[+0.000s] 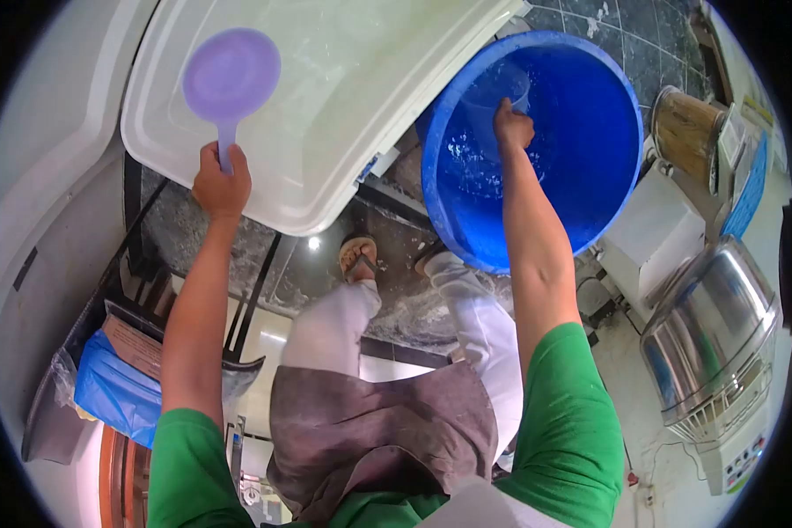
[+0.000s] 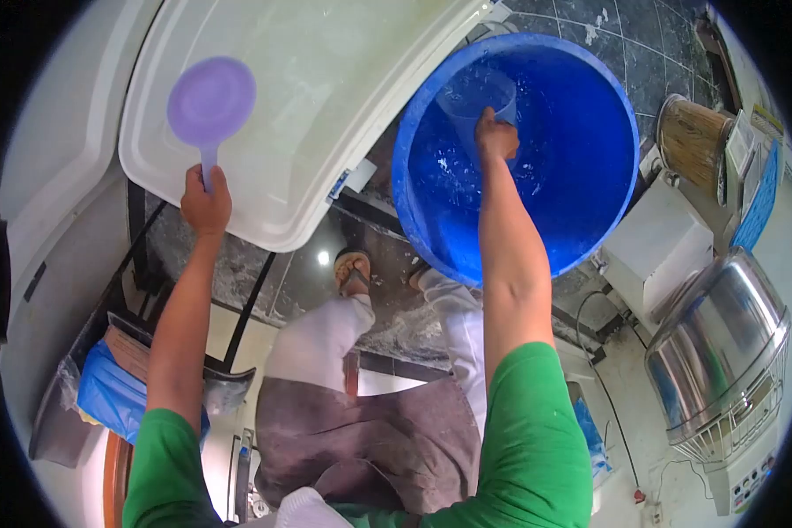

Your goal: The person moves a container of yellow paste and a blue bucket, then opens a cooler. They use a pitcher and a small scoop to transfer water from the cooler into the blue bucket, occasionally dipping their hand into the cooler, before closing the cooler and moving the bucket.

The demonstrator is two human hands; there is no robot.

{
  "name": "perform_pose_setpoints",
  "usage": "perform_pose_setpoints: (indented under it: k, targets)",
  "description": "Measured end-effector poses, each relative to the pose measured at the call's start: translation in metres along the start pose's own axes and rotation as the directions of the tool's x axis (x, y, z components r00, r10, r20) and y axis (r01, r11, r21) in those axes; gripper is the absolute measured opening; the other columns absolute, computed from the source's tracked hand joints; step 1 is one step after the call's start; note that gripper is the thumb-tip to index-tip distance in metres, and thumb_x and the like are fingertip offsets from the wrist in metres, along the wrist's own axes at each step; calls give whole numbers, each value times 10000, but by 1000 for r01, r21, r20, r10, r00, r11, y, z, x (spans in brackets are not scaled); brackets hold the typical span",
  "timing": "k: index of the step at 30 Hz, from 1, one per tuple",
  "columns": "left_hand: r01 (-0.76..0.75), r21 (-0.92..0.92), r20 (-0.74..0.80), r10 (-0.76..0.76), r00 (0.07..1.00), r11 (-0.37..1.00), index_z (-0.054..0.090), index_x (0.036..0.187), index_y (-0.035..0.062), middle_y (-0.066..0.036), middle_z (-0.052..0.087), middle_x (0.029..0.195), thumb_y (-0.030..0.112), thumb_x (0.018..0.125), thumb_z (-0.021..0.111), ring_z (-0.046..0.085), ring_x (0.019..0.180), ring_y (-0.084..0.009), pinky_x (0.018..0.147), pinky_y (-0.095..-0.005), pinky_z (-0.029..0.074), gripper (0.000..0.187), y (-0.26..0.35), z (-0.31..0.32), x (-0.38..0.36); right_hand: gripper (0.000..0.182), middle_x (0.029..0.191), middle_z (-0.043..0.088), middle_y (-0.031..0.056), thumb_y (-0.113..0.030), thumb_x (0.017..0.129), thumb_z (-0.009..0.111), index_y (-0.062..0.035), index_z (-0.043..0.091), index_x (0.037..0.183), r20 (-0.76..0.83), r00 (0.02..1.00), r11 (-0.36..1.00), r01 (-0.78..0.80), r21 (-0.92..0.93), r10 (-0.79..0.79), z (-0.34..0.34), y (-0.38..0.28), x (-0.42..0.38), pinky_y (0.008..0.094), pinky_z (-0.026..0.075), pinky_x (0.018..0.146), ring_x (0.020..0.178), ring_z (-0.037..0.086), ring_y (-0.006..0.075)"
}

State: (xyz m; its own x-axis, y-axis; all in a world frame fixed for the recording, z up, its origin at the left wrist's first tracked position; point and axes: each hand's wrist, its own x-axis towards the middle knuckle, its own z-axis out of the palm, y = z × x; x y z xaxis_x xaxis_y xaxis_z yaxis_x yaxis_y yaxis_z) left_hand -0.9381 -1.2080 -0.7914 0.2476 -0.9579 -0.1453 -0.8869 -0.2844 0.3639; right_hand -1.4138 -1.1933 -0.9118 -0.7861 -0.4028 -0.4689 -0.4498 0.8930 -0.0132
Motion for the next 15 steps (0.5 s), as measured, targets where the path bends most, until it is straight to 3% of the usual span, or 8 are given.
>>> perform_pose_setpoints:
  k: [3,4,6,9,10,12,13,15]
  targets:
    - [-26,106,12,25,1000,994,611,1011,133,-95,692,783,418,862,584,664,704,-345,633,-452,509,323,-4,2,1,619,958,669,286,-535,817,467,19,714,938,-86,996,978,39,203,-22,-26,31,-21,444,470,893,1001,634,425]
    - [-20,128,27,17,999,992,611,1011,133,-95,692,783,418,862,584,664,704,-345,633,-452,509,323,-8,0,-5,585,913,673,284,-495,840,458,29,703,927,-40,999,936,34,351,-22,-31,46,-29,440,465,846,922,659,374]
    - [0,90,15,-1,1000,996,610,1008,143,-93,692,775,434,857,576,664,701,-344,642,-466,509,330,-5,2,3,526,764,663,161,-400,897,453,79,666,848,120,993,781,-72,620,-3,-32,71,-40,374,460,735,738,578,205]
    - [10,44,26,-12,1000,999,607,1011,151,-103,690,767,440,853,577,664,700,-347,649,-474,510,330,1,0,4,503,830,653,122,-433,893,501,35,673,952,212,976,679,-121,724,-52,-12,103,-48,362,453,750,764,579,217]
    - [-9,135,13,8,1000,991,586,1025,149,-104,686,759,423,859,577,662,685,-348,638,-470,507,320,4,0,3,503,830,653,122,-433,893,501,35,673,952,223,974,678,-130,723,-51,-1,110,-46,362,453,750,764,579,217]
    - [-7,153,51,-1,999,988,570,1040,146,-104,684,750,406,875,566,661,691,-355,632,-474,504,307,8,-6,1,516,811,644,70,-466,912,513,17,661,1016,386,914,839,-306,449,126,26,134,-33,339,431,631,687,556,191]
    - [-11,155,83,-2,997,988,553,1055,143,-104,682,742,389,891,556,660,696,-362,626,-477,502,295,13,-7,3,516,811,644,70,-466,912,513,17,661,1016,377,918,840,-302,452,127,21,137,-36,339,431,631,687,556,191]
    - [-64,149,122,46,991,987,538,1055,134,-103,679,772,356,911,545,657,702,-366,621,-487,497,265,12,-11,4,464,780,640,62,-453,920,503,-31,685,989,532,830,912,-336,236,168,-10,122,-55,352,437,608,646,552,224]
